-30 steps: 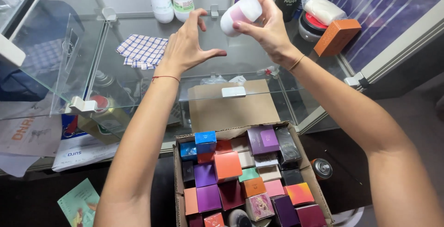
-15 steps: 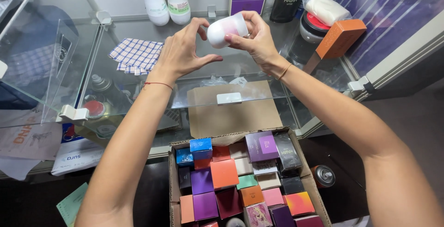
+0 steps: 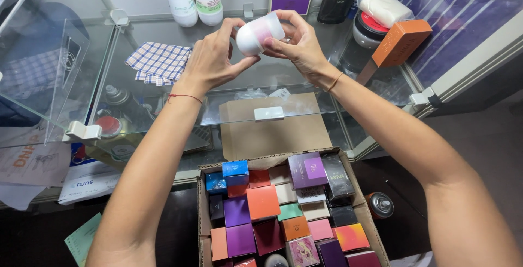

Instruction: Organizing various cosmetic products like tubes, jars, and boxes from a shipping box onto glass display shelves.

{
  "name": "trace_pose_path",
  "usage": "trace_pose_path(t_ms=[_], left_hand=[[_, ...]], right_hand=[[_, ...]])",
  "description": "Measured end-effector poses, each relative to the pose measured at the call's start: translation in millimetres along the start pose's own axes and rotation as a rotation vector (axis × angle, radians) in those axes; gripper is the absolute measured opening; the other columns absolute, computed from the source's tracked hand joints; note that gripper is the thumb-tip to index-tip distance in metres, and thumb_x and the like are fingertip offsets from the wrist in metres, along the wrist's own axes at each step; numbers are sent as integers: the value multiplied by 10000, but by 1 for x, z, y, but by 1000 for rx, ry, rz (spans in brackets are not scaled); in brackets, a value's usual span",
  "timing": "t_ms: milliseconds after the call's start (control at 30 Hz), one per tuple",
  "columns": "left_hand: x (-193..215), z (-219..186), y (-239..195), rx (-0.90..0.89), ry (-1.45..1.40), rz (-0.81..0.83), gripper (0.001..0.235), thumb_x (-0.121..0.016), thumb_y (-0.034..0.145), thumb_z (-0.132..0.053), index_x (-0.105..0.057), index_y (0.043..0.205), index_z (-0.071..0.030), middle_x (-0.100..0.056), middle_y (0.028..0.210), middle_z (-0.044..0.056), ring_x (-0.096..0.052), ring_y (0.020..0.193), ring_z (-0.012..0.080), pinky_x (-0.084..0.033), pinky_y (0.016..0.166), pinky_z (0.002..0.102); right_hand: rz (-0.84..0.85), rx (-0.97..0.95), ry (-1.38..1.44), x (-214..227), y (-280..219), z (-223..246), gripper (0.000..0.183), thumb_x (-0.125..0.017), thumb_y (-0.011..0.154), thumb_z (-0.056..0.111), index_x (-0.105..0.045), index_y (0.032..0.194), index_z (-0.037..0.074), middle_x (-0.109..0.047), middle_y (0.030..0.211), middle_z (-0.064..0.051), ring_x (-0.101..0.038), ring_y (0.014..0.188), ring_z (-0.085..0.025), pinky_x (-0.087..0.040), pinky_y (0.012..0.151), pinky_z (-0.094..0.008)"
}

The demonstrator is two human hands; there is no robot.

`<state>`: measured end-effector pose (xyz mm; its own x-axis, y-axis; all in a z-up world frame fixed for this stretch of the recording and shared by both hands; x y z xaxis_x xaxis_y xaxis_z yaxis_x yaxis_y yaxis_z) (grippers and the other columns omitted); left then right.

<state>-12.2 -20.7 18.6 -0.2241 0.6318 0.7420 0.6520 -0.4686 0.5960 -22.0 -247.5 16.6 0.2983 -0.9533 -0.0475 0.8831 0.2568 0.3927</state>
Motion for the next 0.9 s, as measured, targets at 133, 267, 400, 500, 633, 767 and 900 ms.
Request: trace_pose_path(t_ms=[133,267,400,500,633,767,900], left_hand=[[5,-4,-1,46,-19,34,532,-752,926,-476,-506,1256,-140,-635,838,63,-580,663,295,-423,557,451],[9,-6,-2,31,-67,54,477,-619,984,-537,-563,1205,-118,-650,915,81,-546,691,286,-414,584,443],[9,-4,-2,95,-94,139,489,-537,988,-583,-566,1146,-122,-663,903,91,-575,718,304,-425,625,456],[6,-1,-2,97,-91,167,536,-465,995,-639,-495,990,-104,-592,784,92,-510,675,346,-368,602,464],[9,-4,-2,70,-101,149,524,-454,1010,-624,-511,978,-105,-616,819,92,-537,696,342,-384,609,458],[8,-5,-2,22,-79,83,557,-690,930,-601,-556,1214,-141,-657,915,54,-542,641,259,-421,572,427],[5,-3,-2,-59,-50,13,664,-871,857,-537,-482,1218,-139,-667,986,61,-615,759,341,-409,523,456]], right_hand=[[7,12,-40,1,0,0,622,-863,847,266,-534,1354,119,-699,1146,-109,-646,1026,-171,-701,932,-387],[42,32,-4,3,1,-2,611,-851,875,230,-547,1387,93,-731,1184,-98,-687,1134,-174,-661,940,-335],[86,39,14,3,-1,0,690,-844,889,236,-497,1468,94,-690,1262,-103,-665,1121,-177,-634,954,-301],[127,6,21,0,-3,5,745,-830,901,239,-456,1537,134,-649,1309,-96,-641,1101,-163,-655,984,-337],[108,15,-7,0,-2,3,615,-816,916,242,-515,1439,124,-624,1280,-99,-653,1046,-185,-669,942,-341],[38,26,-53,2,0,0,562,-854,857,313,-548,1285,117,-627,1269,-89,-670,1096,-224,-702,888,-381],[-13,-12,-64,4,1,-4,551,-882,807,319,-567,1213,121,-642,1221,-85,-673,1123,-235,-725,840,-394]])
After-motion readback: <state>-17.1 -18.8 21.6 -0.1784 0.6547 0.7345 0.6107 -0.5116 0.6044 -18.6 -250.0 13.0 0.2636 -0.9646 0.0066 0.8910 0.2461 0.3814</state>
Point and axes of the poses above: each hand's wrist, its own y-axis towards the middle knuckle, its own x-axis out of the back of the hand, z = x × y, the point moved 1 cm from there along y, towards the middle knuckle
